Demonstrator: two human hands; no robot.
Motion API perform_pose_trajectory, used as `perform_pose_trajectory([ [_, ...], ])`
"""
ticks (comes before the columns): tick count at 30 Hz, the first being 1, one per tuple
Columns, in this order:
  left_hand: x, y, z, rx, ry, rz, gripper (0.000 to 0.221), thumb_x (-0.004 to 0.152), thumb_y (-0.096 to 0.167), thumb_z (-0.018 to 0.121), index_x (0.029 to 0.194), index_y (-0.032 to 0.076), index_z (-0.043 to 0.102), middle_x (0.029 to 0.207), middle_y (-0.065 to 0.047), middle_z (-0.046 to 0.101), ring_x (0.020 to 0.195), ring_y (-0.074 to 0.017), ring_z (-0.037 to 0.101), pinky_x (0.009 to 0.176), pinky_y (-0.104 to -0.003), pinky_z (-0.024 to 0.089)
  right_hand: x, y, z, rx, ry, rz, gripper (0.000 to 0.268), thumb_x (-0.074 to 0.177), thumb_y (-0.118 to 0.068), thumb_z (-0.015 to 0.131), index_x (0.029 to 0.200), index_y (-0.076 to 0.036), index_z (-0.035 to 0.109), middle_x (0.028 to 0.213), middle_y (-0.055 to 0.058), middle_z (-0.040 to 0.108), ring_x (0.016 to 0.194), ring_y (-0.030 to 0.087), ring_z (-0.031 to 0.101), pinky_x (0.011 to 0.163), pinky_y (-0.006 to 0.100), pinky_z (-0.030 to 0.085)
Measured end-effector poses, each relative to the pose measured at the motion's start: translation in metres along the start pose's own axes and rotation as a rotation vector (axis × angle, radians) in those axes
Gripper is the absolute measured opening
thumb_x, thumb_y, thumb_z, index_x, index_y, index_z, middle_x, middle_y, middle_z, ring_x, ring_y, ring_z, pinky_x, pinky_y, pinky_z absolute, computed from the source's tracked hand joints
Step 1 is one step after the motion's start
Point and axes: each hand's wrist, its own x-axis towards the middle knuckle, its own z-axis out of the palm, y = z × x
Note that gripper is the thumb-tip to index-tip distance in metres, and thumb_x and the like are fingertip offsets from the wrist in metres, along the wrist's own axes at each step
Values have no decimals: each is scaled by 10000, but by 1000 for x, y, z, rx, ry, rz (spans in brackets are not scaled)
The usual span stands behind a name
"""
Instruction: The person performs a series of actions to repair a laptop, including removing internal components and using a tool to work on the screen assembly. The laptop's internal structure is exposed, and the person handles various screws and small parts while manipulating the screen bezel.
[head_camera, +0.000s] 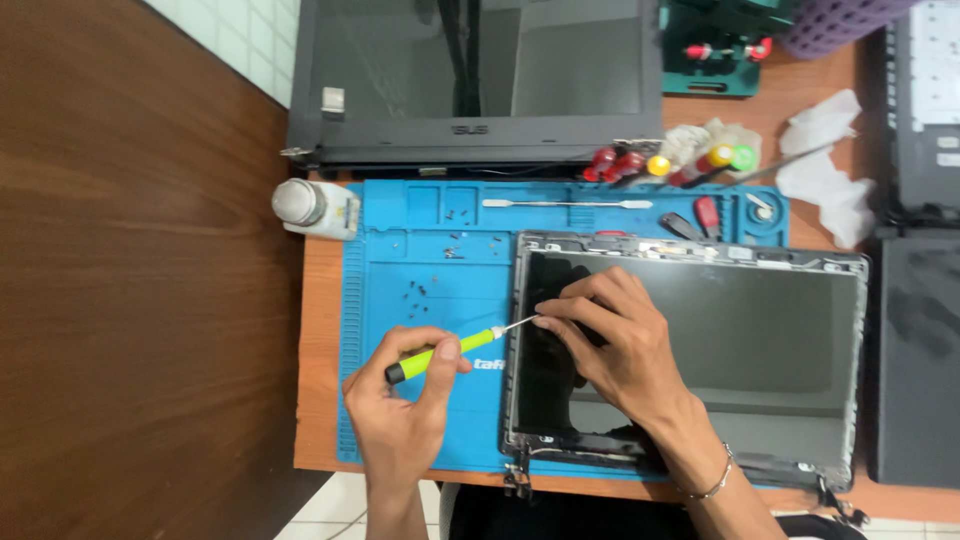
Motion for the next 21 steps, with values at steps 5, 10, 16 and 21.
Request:
perform_pose_trajectory([
  [5, -12, 9, 9, 20, -53, 48, 124, 925, 92, 731, 959, -24, 701, 794, -76, 740, 762, -125, 732, 696, -249, 553, -15, 1, -25, 5, 28, 31, 285, 769, -143, 857, 1038, -93, 778, 928, 36, 685, 850, 212, 610, 757, 349, 516],
  [10, -21, 6, 19, -18, -33, 15, 123, 939, 77, 715, 977, -39, 701, 823, -90, 755, 791, -141, 746, 763, -251, 556, -42, 14, -65, -62, 129, 313, 487, 773, -167, 867, 1232, -93, 723, 1030, 81, 700, 956, 217, 684, 819, 346, 557],
  [16, -25, -15, 25, -135, -13, -137, 160, 933, 93, 698, 1029, -34, 706, 937, -127, 743, 865, -177, 768, 823, -300, 594, -92, 45, -107, -390, 277, 509, 544, 840, -171, 842, 1334, -33, 660, 1308, 203, 627, 1202, 381, 604, 991, 452, 513],
  [21, -30, -38, 33, -174, -4, -215, 252, 992, 184, 625, 1126, -14, 705, 981, -150, 784, 927, -185, 724, 903, -312, 574, -117, 55, -112, -353, 306, 610, 607, 847, -189, 817, 1393, -28, 605, 1483, 233, 547, 1321, 418, 557, 1072, 462, 476],
])
